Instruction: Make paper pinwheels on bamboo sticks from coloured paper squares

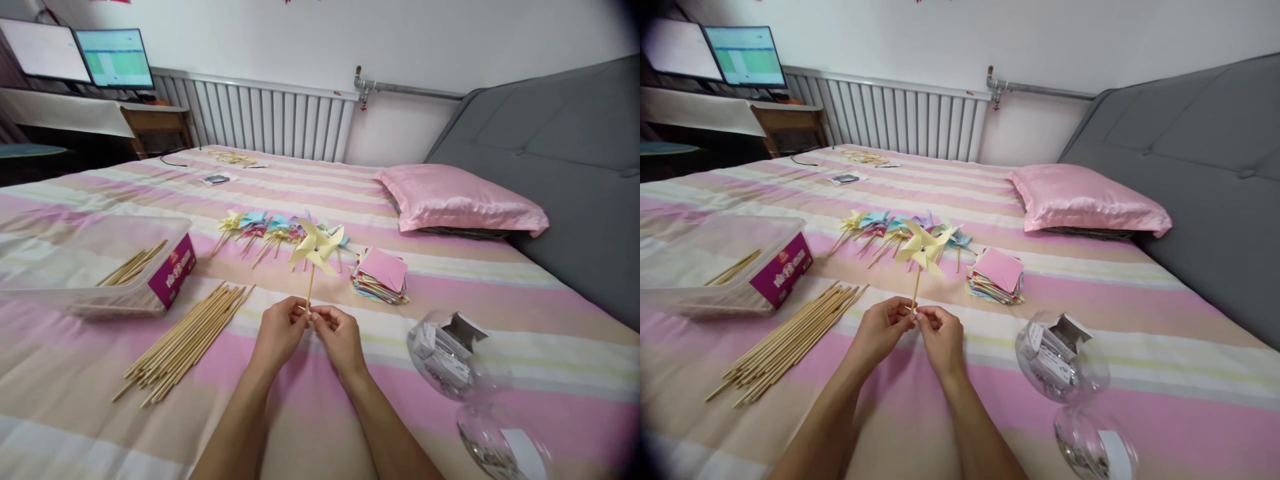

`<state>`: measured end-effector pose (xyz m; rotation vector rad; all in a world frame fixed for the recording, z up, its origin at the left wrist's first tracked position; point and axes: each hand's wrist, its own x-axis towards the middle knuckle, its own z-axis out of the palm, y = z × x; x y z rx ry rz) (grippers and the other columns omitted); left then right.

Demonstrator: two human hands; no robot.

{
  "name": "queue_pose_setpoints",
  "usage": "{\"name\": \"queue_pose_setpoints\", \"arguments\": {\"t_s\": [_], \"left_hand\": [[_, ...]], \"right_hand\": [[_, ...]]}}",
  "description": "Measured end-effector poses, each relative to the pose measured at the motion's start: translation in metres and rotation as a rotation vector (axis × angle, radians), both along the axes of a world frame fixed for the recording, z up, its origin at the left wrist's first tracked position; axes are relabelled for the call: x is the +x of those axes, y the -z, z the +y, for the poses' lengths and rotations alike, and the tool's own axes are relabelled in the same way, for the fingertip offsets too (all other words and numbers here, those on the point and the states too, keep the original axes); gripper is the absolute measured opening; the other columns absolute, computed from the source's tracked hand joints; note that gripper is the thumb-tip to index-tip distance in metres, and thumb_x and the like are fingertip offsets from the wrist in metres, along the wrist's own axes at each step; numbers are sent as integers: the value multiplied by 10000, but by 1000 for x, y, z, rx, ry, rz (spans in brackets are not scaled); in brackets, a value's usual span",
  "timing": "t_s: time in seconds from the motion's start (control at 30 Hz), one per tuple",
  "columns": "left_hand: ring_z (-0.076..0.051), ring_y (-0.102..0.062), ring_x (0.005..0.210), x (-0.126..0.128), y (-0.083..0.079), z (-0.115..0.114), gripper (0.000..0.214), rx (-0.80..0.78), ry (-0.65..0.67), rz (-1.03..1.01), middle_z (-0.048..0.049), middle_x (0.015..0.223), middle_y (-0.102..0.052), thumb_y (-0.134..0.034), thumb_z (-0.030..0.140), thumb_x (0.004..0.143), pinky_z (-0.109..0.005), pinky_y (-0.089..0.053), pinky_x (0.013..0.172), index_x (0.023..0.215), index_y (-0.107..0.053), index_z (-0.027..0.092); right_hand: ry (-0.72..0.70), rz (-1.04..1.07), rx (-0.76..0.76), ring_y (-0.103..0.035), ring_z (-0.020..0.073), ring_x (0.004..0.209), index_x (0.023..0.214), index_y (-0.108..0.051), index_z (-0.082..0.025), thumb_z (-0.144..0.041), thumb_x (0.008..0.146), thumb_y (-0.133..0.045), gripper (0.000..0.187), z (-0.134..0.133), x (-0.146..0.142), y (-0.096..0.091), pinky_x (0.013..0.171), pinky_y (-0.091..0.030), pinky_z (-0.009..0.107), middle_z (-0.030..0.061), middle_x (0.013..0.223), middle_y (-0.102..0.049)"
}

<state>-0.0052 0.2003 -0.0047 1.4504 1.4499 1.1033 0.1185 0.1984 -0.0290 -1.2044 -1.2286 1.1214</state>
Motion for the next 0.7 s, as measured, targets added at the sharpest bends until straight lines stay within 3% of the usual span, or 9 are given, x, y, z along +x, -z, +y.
{"name": "queue_pose_setpoints", "arguments": {"t_s": [0.2,0.33,0.47,0.7], "left_hand": [[-189,-652,640,-6,0,3,280,21,-155,-16,-35,669,-657,-593,255,669,-303,-503,634,918,-642,138],[-212,-670,687,-4,-7,3,329,-76,-273,-126,-68,732,-695,-653,296,631,-290,-502,590,907,-666,117],[-219,-675,690,-2,-13,1,320,-142,-300,-247,-72,685,-702,-725,283,559,-287,-508,593,818,-685,99],[-222,-686,692,-11,6,13,331,-94,-338,-178,-86,687,-713,-714,319,574,-301,-522,661,816,-679,97]], "right_hand": [[-17,-110,-10,-639,174,631,830,-707,-155,-306,735,-598,209,0,3,1,599,-501,270,58,749,-719],[-30,-130,-14,-652,178,640,811,-708,-163,-295,733,-595,190,1,4,1,619,-508,276,54,745,-720],[-30,-132,-27,-662,181,652,810,-706,-167,-290,730,-592,186,3,6,1,638,-516,280,50,747,-721],[-9,-148,-20,-669,189,655,775,-703,-187,-292,721,-587,165,7,5,5,631,-517,285,41,739,-725]]}}
